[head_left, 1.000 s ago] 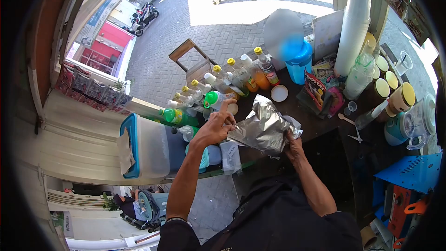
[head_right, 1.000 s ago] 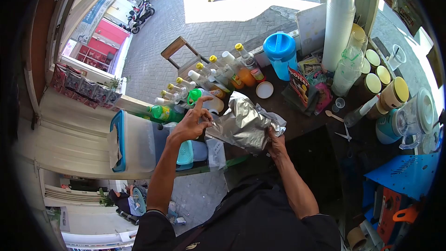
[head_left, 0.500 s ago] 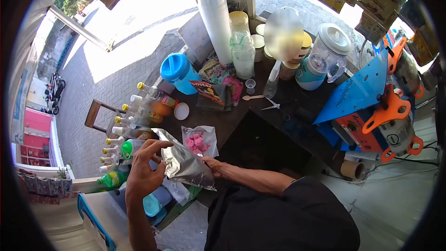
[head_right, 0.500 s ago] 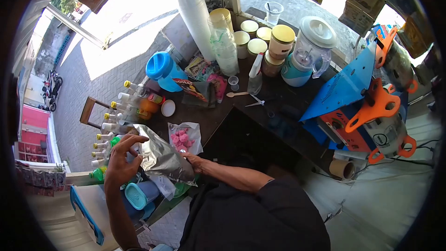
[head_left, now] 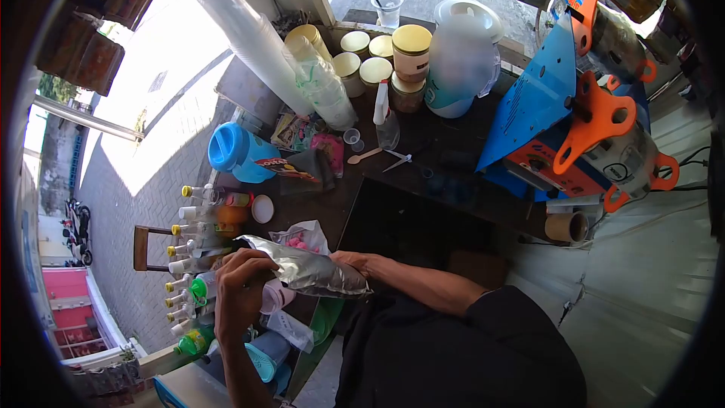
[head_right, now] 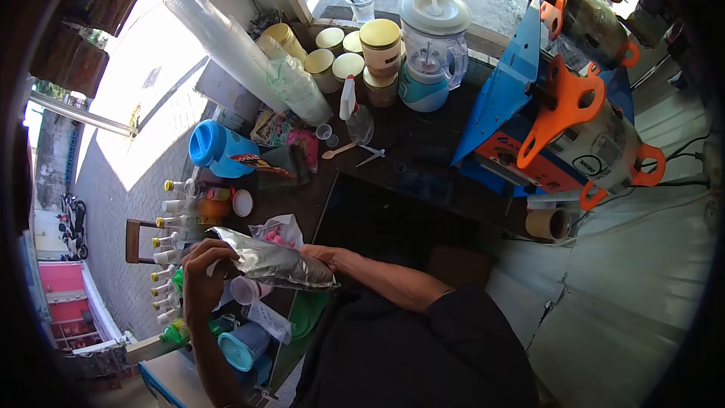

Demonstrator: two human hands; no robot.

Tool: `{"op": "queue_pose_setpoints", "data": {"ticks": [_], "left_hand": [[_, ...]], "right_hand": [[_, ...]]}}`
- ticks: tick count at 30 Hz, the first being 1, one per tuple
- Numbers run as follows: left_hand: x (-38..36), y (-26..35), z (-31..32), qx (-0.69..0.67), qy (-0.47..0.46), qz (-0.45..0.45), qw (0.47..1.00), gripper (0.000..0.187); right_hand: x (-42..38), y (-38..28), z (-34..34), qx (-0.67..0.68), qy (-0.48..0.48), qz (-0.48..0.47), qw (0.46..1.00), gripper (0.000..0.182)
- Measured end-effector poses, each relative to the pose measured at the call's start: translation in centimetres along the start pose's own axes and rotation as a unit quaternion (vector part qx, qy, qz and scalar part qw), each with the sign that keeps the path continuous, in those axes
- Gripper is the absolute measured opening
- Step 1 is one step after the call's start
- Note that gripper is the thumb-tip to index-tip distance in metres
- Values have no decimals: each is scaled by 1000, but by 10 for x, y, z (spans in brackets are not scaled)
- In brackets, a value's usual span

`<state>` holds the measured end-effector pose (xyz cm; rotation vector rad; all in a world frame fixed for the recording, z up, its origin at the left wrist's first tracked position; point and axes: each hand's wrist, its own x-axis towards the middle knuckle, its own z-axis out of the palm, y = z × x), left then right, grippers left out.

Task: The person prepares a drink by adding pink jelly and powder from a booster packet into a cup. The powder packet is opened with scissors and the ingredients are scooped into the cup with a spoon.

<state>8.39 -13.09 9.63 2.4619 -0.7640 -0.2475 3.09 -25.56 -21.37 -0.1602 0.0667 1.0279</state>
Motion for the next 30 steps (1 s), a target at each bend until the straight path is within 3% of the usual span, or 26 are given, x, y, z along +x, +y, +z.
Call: {"op": "queue_pose_setpoints", "data": {"ticks": [1,3,5,7,9,11,13,14,16,17,19,23,25,27,30], "left_hand": [[6,-6,5,47,32,30,998,21],[16,-14,11,58,82,44,994,20],[22,-24,12,67,82,58,993,18],[27,-36,17,75,62,80,992,19],[34,-47,24,91,34,87,991,18],[42,-65,34,115,15,100,988,18],[54,-80,39,123,25,91,988,18],[61,-87,42,130,30,84,987,19],[80,-101,52,119,53,84,988,15],[91,-106,59,107,72,88,988,12],[114,-98,73,77,88,78,990,11],[143,-83,105,25,95,39,994,18],[150,-73,115,40,97,28,994,29],[152,-74,129,61,75,15,995,33],[157,-77,140,79,83,17,993,38]], "right_hand": [[-1,-12,10,9,20,-1,1000,34],[3,-34,13,-10,-28,-30,999,42],[2,-63,24,-62,181,-6,981,52],[7,-91,7,-343,351,-54,870,53],[1,-111,-36,-503,452,-90,731,45],[-26,-127,-27,-402,508,-129,751,34],[-44,-133,-37,-455,517,-198,698,23],[-52,-136,-40,-462,513,-195,697,23],[-61,-138,-45,-635,519,-342,460,19],[-59,-142,-46,-640,513,-338,462,19],[-55,-150,-46,-685,537,-314,379,28],[-47,-166,-23,-719,530,-205,400,34],[-47,-170,-34,-744,548,-135,358,39],[-50,-172,-57,-766,547,-155,300,36],[-53,-176,-69,-799,474,-229,291,22]]}}
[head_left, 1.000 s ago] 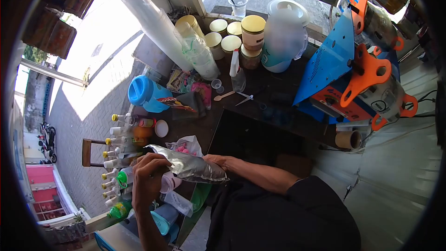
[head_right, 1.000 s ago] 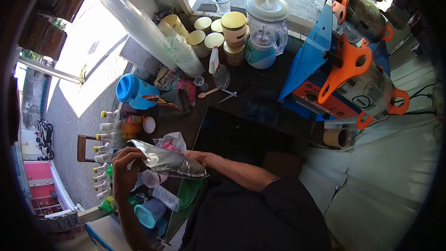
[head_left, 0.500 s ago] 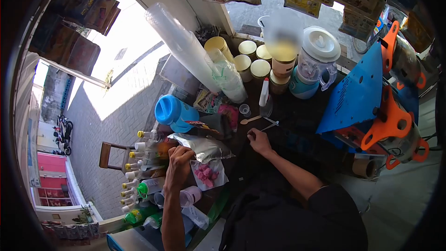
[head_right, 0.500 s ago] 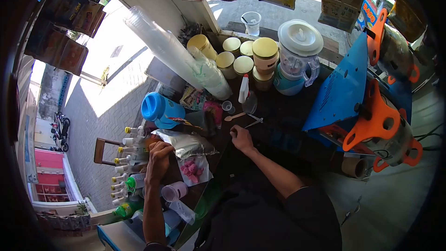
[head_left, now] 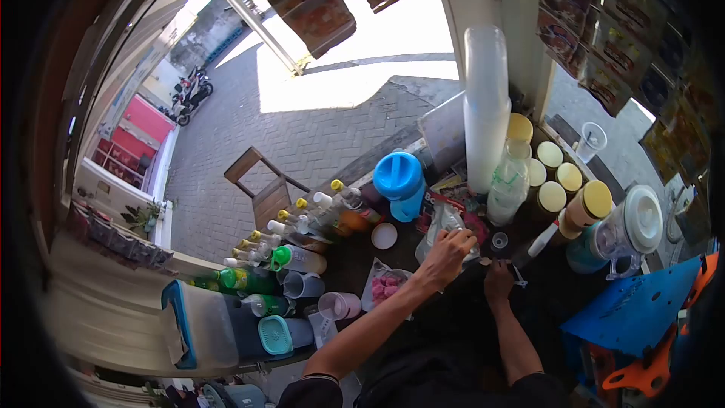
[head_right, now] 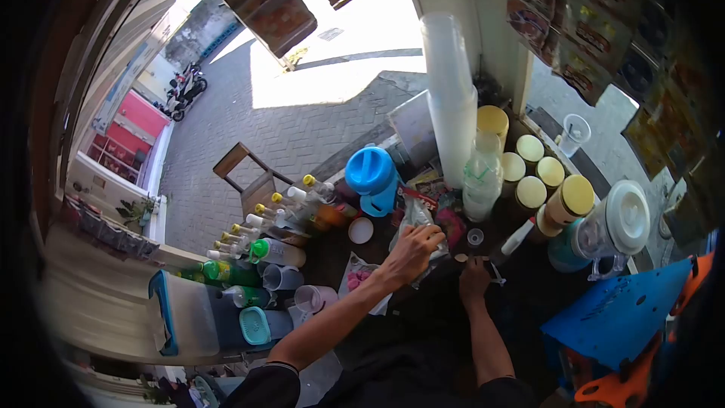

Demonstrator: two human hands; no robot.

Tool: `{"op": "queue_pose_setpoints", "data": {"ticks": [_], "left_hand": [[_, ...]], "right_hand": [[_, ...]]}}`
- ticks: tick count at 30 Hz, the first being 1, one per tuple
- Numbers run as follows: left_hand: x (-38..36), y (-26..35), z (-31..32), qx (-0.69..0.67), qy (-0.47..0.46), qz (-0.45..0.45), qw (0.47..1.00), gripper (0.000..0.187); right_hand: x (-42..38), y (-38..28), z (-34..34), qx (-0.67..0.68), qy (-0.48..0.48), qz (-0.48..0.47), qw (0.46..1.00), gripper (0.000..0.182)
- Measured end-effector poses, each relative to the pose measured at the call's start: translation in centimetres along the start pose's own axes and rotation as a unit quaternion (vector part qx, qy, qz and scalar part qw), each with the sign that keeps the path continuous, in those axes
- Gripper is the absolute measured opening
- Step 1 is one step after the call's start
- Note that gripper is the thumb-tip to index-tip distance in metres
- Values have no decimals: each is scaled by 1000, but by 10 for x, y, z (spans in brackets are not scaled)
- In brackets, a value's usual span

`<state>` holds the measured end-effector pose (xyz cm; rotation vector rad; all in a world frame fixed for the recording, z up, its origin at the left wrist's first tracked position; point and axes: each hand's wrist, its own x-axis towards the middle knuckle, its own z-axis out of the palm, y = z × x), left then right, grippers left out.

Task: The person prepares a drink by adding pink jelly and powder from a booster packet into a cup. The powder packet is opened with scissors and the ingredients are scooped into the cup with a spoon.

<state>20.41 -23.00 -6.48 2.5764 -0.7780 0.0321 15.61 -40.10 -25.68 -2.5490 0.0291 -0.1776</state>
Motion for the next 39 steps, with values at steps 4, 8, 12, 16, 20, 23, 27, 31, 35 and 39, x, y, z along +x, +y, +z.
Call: {"op": "queue_pose_setpoints", "data": {"ticks": [4,8,12,16,20,23,27,31,35,39], "left_hand": [[24,-1,13,90,-12,14,996,31],[40,-5,17,120,16,-9,993,19],[40,-26,26,82,136,-86,984,15],[13,-20,15,48,181,-114,976,26],[-27,0,-19,43,172,-155,972,21],[-45,-12,-29,40,188,-191,962,18],[-44,-33,-32,44,203,-220,953,16],[-19,-65,-28,100,169,-217,956,19],[5,-87,-24,127,130,-189,965,18],[2,-85,-29,110,128,-184,968,18]], "right_hand": [[1,-2,-9,0,-9,-45,999,14],[1,-4,-19,30,-6,-56,998,9],[-15,-28,-43,39,24,-67,997,9],[-46,-47,-52,56,76,-10,995,10],[-76,-48,-42,131,133,16,982,9],[-88,-60,-41,171,72,46,982,10],[-89,-68,-40,176,13,31,984,12],[-77,-85,-60,307,-118,203,922,15],[-80,-55,-34,207,13,46,977,15],[-75,-72,-56,247,67,21,966,19]]}}
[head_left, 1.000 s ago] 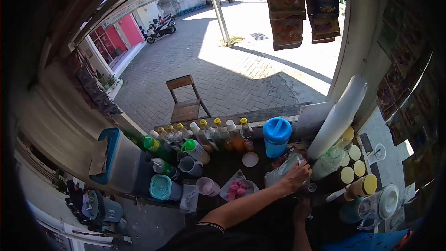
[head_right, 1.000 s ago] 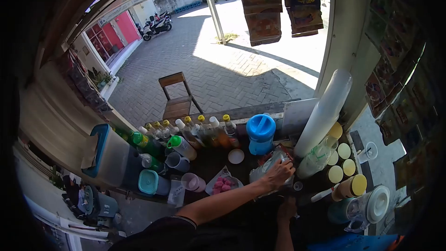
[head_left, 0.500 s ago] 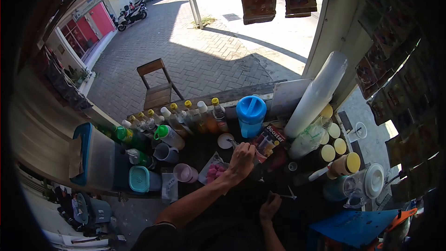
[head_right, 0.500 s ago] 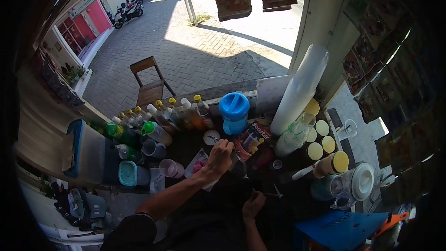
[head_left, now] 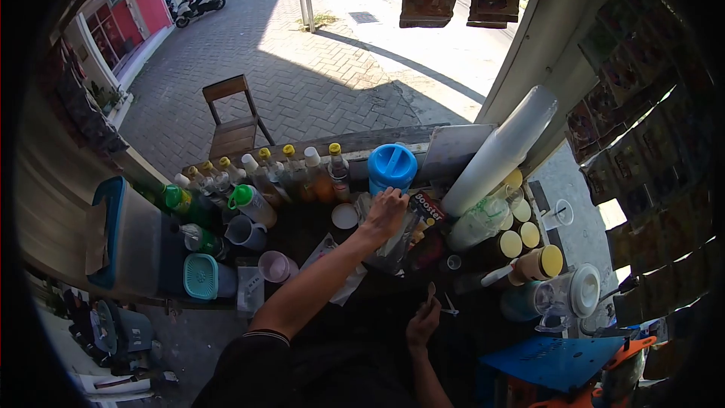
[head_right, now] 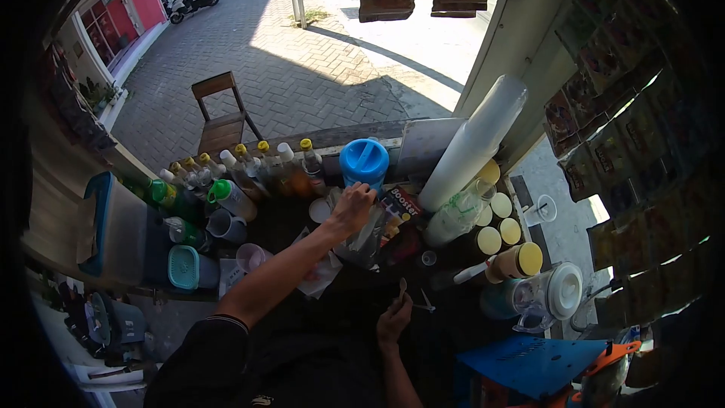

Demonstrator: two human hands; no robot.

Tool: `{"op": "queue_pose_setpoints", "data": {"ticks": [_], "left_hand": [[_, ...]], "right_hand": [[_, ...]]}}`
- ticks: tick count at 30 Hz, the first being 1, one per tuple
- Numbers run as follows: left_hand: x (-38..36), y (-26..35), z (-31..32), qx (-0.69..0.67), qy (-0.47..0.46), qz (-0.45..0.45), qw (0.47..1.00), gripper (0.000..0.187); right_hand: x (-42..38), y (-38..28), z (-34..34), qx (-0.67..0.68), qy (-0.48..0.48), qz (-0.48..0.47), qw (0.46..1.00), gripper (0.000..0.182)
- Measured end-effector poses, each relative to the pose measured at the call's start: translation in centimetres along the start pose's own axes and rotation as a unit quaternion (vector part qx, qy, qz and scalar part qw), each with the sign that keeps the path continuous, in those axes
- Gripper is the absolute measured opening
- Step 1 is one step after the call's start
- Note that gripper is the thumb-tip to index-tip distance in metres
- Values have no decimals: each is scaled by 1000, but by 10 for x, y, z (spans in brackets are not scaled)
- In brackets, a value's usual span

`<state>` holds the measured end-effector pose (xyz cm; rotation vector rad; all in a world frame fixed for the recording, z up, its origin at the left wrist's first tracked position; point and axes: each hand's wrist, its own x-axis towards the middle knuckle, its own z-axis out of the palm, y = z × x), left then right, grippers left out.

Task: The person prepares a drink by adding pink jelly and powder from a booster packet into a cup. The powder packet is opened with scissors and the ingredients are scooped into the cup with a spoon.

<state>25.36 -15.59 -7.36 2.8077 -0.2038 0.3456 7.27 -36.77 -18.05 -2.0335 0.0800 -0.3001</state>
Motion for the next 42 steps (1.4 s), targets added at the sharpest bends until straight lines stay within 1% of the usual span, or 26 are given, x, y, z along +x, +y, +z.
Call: {"op": "queue_pose_setpoints", "data": {"ticks": [1,4,6,7,8,10,12,14,16,17,18,20,22,24,26,27,29,31,33,35,36,38,39,40,41,42], "left_hand": [[-4,-1,-4,-18,-4,-5,1000,18],[-20,0,-23,-43,-19,-18,999,20],[-32,0,-46,-117,112,-15,987,25],[-41,-4,-60,-127,141,-30,981,26],[-51,-8,-74,-164,203,-44,964,14],[-92,-23,-108,-214,295,-106,925,11],[-147,-35,-133,-274,403,-197,851,21],[-206,-59,-126,-223,527,-255,779,25],[-281,-78,-102,-213,530,-372,731,27],[-320,-85,-88,-178,494,-418,741,27],[-360,-90,-73,-144,453,-463,748,27],[-433,-91,-43,-170,319,-579,730,26],[-516,-92,12,-296,349,-679,574,27],[-610,-81,63,-316,269,-811,412,29],[-709,-49,126,-271,287,-806,441,34],[-774,-33,169,-227,213,-857,411,38],[-768,6,121,-333,167,-913,168,39],[-767,22,87,-357,142,-910,157,36],[-767,24,70,-383,116,-905,143,34],[-770,20,65,-413,168,-881,159,31],[-772,20,66,-416,165,-881,152,31],[-783,7,73,-433,174,-845,262,31],[-796,-1,88,-433,169,-846,263,31],[-813,-5,105,-427,117,-820,362,32],[-824,-8,110,-415,63,-784,458,32],[-818,-18,99,-413,57,-783,462,32]], "right_hand": [[-1,-3,-4,26,-16,40,999,20],[5,-42,-10,30,-33,29,999,19],[9,-53,-3,69,-29,29,997,17],[10,-68,-1,105,-47,37,993,16],[9,-87,2,143,-70,49,986,15],[7,-103,10,147,-119,77,979,15],[5,-105,24,159,-189,73,966,17],[1,-107,45,151,-185,21,971,14],[-2,-140,66,152,-248,-35,956,7],[-2,-163,75,95,-256,-112,955,5],[-4,-172,90,92,-266,-115,953,5],[-11,-185,119,95,-313,-246,913,15],[-17,-188,151,69,-356,-256,896,16],[-23,-198,174,37,-400,-261,878,17],[-25,-213,198,-129,-402,-333,843,13],[-26,-210,211,-138,-422,-315,839,13],[-24,-209,229,-140,-447,-317,825,11],[-19,-221,235,-134,-483,-285,817,13],[-7,-242,223,-185,-473,-253,823,12],[5,-247,213,-212,-474,-243,819,12],[8,-246,209,-224,-468,-271,811,11],[2,-243,210,-237,-461,-292,804,13],[-2,-237,217,-251,-492,-339,761,12],[-8,-233,224,-263,-521,-384,715,13],[-16,-232,229,-270,-525,-397,702,12],[-21,-225,236,-271,-524,-392,706,12]]}}
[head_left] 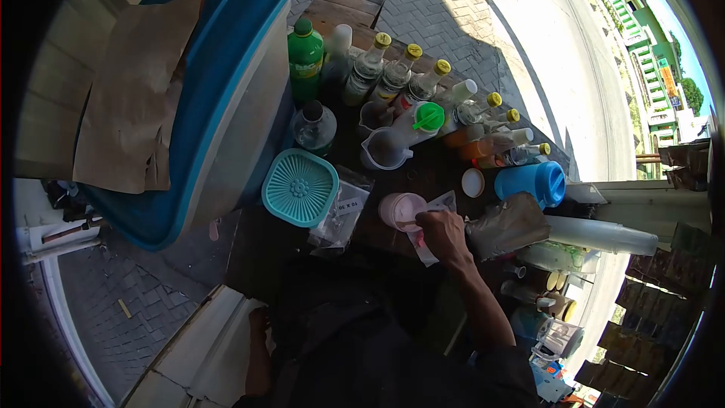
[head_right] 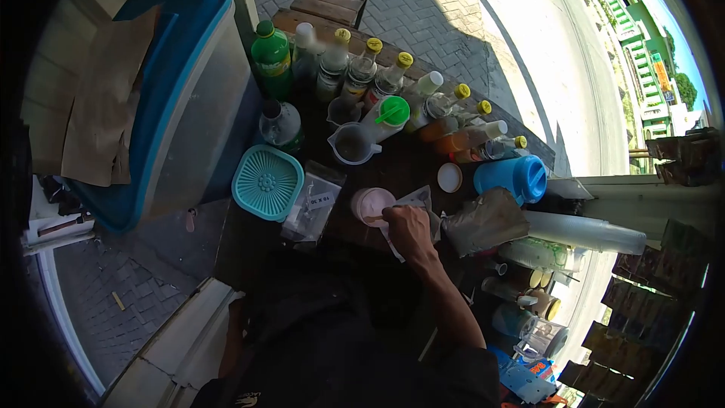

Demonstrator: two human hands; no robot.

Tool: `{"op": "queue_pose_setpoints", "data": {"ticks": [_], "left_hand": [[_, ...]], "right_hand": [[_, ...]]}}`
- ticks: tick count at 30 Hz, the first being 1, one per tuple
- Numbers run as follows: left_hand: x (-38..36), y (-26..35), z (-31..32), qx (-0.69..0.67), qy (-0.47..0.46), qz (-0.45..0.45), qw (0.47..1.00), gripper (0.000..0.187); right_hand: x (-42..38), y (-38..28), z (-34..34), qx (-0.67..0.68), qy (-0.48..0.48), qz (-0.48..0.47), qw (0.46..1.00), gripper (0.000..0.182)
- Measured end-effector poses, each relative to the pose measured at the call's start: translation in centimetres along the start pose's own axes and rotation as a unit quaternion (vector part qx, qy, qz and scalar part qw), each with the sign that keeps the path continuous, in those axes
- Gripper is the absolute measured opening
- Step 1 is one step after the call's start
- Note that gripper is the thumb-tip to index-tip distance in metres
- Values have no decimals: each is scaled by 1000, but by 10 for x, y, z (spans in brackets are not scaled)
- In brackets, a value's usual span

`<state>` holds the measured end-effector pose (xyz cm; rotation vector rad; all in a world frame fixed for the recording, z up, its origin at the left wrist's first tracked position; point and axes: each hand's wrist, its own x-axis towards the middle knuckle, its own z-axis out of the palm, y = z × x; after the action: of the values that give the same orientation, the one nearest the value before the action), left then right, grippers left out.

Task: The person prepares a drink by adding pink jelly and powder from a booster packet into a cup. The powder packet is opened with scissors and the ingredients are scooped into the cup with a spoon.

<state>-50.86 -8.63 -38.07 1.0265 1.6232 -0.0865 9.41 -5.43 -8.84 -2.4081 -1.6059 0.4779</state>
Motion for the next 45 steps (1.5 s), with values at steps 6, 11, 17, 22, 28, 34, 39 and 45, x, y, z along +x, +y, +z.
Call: {"op": "queue_pose_setpoints", "data": {"ticks": [6,11,17,22,28,34,39,45], "left_hand": [[-23,114,-20,-98,51,-152,982,39],[-19,113,-30,-108,48,-136,984,41],[-1,88,-24,-31,-4,-49,998,30],[36,18,-23,59,7,44,997,28],[39,12,-12,26,29,60,997,27],[55,-7,-4,25,7,29,999,29],[24,-22,-8,139,20,86,986,31],[21,9,-1,277,55,133,950,33]], "right_hand": [[22,7,27,-77,-67,-62,993,7],[16,11,10,-57,-37,-49,996,11],[22,15,32,-36,-9,-49,998,11],[20,-6,30,-60,-54,-30,996,9],[21,5,38,-30,59,79,995,9],[21,-5,46,4,21,84,996,8],[23,3,49,26,104,69,992,10],[8,12,61,58,137,10,989,17]]}}
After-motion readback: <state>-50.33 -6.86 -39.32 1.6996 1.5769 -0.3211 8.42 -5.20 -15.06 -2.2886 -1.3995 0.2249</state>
